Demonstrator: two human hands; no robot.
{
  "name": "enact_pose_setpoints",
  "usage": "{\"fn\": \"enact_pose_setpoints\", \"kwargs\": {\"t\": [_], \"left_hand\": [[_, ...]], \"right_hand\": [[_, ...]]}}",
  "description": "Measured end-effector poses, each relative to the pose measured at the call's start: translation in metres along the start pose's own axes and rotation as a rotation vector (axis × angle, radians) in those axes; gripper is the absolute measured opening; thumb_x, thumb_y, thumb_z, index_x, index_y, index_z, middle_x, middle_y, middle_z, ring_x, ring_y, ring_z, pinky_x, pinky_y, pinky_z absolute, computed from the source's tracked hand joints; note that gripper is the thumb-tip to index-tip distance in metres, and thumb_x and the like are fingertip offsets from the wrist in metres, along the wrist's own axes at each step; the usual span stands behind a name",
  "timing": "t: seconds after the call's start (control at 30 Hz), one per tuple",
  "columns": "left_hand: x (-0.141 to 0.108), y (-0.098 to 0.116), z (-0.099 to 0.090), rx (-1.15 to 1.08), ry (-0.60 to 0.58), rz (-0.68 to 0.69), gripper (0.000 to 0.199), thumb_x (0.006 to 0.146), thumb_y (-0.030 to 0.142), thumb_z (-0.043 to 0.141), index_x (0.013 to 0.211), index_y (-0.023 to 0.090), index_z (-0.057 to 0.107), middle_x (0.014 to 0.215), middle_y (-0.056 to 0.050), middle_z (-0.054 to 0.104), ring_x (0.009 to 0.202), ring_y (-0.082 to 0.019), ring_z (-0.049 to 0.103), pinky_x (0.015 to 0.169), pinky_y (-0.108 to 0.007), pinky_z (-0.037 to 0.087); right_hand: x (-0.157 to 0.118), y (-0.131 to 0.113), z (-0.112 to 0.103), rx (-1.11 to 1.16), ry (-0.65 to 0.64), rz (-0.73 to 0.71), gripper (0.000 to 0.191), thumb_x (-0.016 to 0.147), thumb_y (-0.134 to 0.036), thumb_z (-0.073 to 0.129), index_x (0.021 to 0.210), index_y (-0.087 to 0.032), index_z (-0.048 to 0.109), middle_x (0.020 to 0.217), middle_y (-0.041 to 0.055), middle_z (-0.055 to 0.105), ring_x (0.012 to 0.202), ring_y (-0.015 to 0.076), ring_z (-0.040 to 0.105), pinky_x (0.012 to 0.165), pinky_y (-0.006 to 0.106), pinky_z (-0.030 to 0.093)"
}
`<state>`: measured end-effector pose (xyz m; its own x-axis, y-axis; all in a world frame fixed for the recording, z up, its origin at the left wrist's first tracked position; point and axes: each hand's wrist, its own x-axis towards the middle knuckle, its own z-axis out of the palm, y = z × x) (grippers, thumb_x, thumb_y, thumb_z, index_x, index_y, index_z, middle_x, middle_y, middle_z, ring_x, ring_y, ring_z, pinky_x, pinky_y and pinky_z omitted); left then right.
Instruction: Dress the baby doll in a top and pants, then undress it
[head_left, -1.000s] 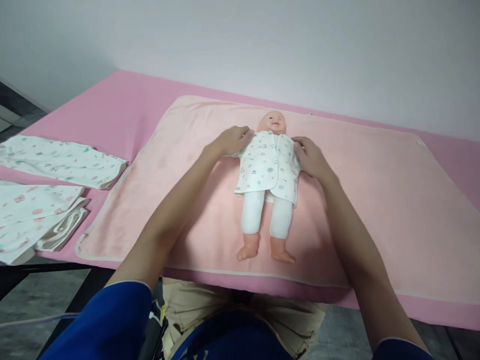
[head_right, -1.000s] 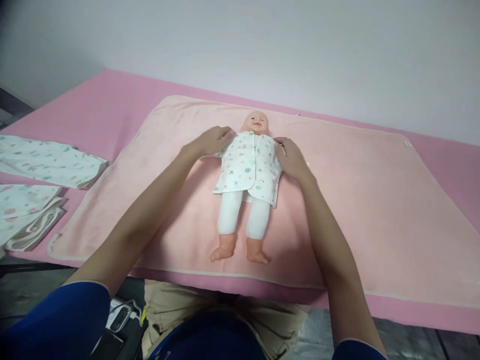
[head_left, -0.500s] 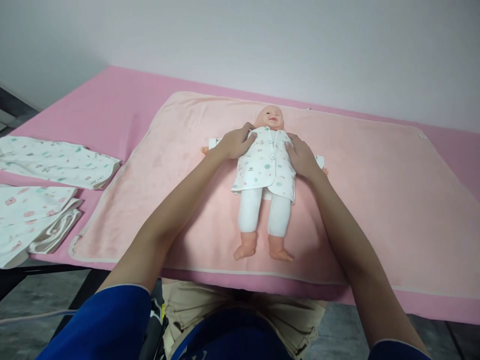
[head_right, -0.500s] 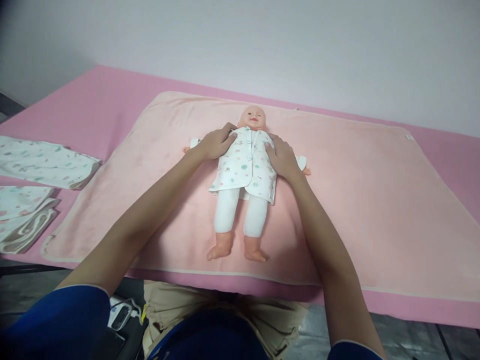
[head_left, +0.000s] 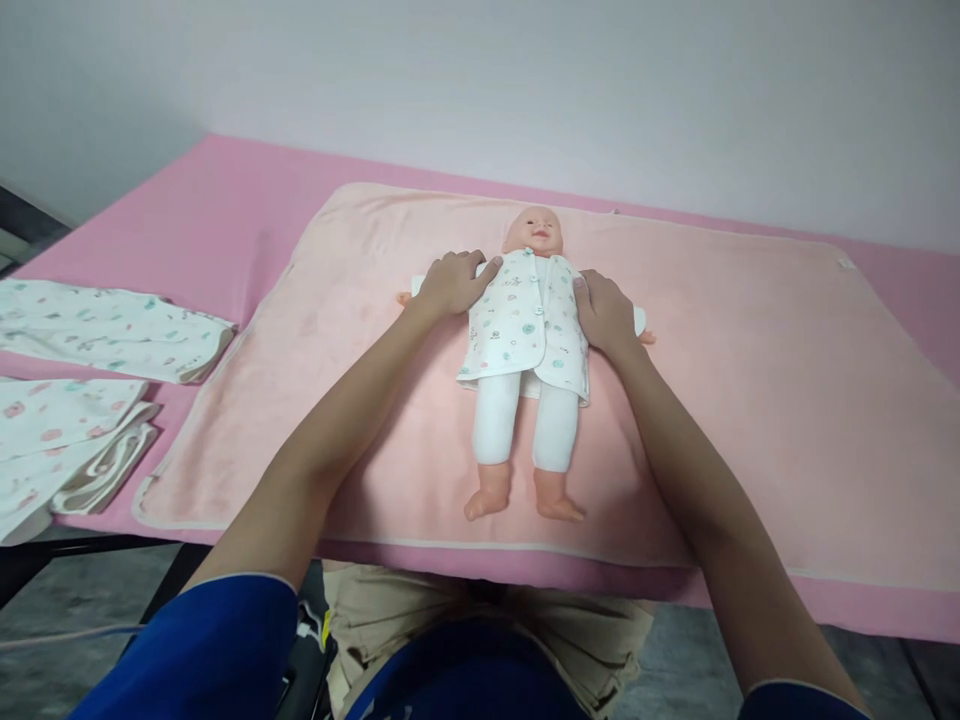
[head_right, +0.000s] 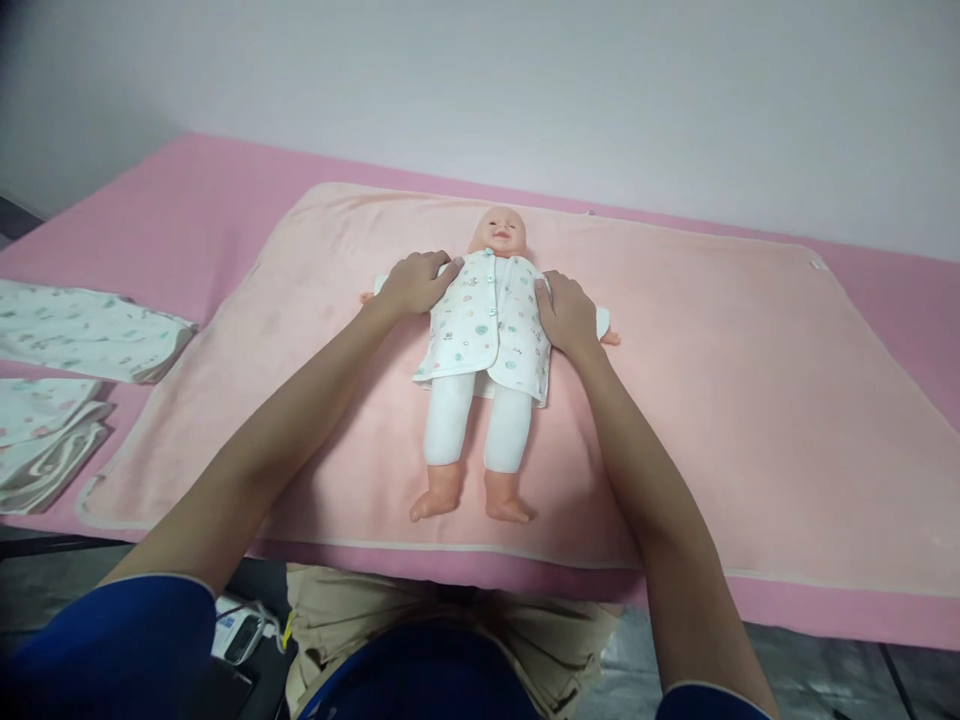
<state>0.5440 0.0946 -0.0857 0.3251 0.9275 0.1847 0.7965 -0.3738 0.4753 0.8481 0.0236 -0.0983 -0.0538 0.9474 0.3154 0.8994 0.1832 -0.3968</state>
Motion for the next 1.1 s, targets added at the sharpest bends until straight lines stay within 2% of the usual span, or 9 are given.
{"fn": "enact_pose_setpoints", "kwargs": {"t": [0.13, 0.23, 0.33, 0.5, 0.63, 0.77, 0.87, 1.0, 1.1], "left_hand": [[-0.009, 0.006, 0.007, 0.006, 0.189, 0.065, 0.057, 0.113, 0.067, 0.039, 0.129, 0.021, 0.070, 0.139, -0.020, 0.071, 0.136, -0.042, 0.057, 0.121, -0.061, 0.038], [-0.039, 0.011, 0.000, -0.035, 0.293, 0.185, 0.047, 0.114, 0.058, 0.043, 0.136, 0.022, 0.064, 0.151, -0.020, 0.063, 0.144, -0.040, 0.050, 0.123, -0.058, 0.038], [-0.093, 0.008, -0.016, -0.056, 0.293, 0.310, 0.041, 0.114, 0.048, 0.039, 0.136, 0.022, 0.063, 0.148, -0.018, 0.065, 0.138, -0.037, 0.054, 0.120, -0.057, 0.041], [-0.172, 0.004, -0.026, 0.145, 0.123, 0.425, 0.046, 0.100, 0.058, 0.060, 0.127, 0.021, 0.066, 0.128, -0.020, 0.073, 0.117, -0.042, 0.062, 0.101, -0.060, 0.047], [-0.179, 0.022, -0.018, 0.156, 0.027, 0.258, 0.026, 0.099, 0.042, 0.061, 0.117, 0.023, 0.063, 0.111, -0.015, 0.077, 0.106, -0.038, 0.066, 0.099, -0.056, 0.047], [-0.175, 0.035, -0.018, 0.079, 0.021, 0.124, 0.017, 0.099, 0.037, 0.059, 0.110, 0.025, 0.057, 0.100, -0.011, 0.077, 0.097, -0.036, 0.069, 0.099, -0.052, 0.048], [-0.182, 0.035, -0.026, 0.095, 0.001, 0.087, 0.018, 0.099, 0.037, 0.058, 0.111, 0.024, 0.056, 0.099, -0.010, 0.078, 0.094, -0.036, 0.072, 0.096, -0.052, 0.047], [-0.198, 0.038, -0.037, 0.138, -0.012, 0.075, 0.016, 0.099, 0.039, 0.056, 0.105, 0.024, 0.055, 0.102, -0.013, 0.076, 0.097, -0.037, 0.071, 0.092, -0.052, 0.047], [-0.202, 0.053, -0.040, 0.099, 0.047, 0.187, 0.019, 0.098, 0.042, 0.058, 0.106, 0.024, 0.056, 0.112, -0.015, 0.073, 0.103, -0.036, 0.067, 0.095, -0.051, 0.050]], "right_hand": [[0.000, -0.002, 0.003, 0.011, 0.059, -0.031, 0.079, 0.115, -0.069, 0.012, 0.145, -0.019, 0.065, 0.142, 0.0224, 0.072, 0.132, 0.0416, 0.064, 0.114, 0.062, 0.051], [-0.018, -0.004, -0.007, 0.076, 0.132, -0.136, 0.068, 0.116, -0.063, 0.024, 0.152, -0.018, 0.059, 0.152, 0.0230, 0.066, 0.141, 0.0400, 0.060, 0.123, 0.063, 0.047], [-0.066, -0.006, -0.032, 0.184, 0.126, -0.231, 0.058, 0.112, -0.062, 0.048, 0.155, -0.024, 0.055, 0.157, 0.0194, 0.062, 0.148, 0.0385, 0.057, 0.127, 0.062, 0.046], [-0.161, -0.021, -0.064, 0.325, -0.116, -0.166, 0.048, 0.107, -0.052, 0.068, 0.148, -0.030, 0.059, 0.145, 0.0138, 0.068, 0.134, 0.0369, 0.067, 0.114, 0.058, 0.057], [-0.178, -0.040, -0.057, 0.231, -0.110, -0.078, 0.041, 0.099, -0.050, 0.071, 0.133, -0.029, 0.062, 0.132, 0.0159, 0.073, 0.126, 0.0417, 0.069, 0.109, 0.063, 0.056], [-0.161, -0.048, -0.048, 0.198, -0.044, 0.116, 0.028, 0.090, -0.043, 0.068, 0.110, -0.029, 0.056, 0.100, 0.0086, 0.073, 0.093, 0.0352, 0.070, 0.080, 0.050, 0.056], [-0.159, -0.045, -0.050, 0.131, -0.062, 0.132, 0.024, 0.087, -0.040, 0.068, 0.102, -0.030, 0.053, 0.085, 0.0042, 0.068, 0.080, 0.0318, 0.065, 0.070, 0.044, 0.048], [-0.172, -0.049, -0.059, 0.128, -0.001, 0.083, 0.023, 0.087, -0.038, 0.065, 0.105, -0.029, 0.055, 0.093, 0.0074, 0.068, 0.090, 0.0339, 0.066, 0.077, 0.047, 0.051], [-0.175, -0.064, -0.065, 0.140, 0.067, -0.018, 0.025, 0.093, -0.043, 0.063, 0.112, -0.028, 0.056, 0.105, 0.0105, 0.068, 0.101, 0.0349, 0.065, 0.087, 0.051, 0.054]]}}
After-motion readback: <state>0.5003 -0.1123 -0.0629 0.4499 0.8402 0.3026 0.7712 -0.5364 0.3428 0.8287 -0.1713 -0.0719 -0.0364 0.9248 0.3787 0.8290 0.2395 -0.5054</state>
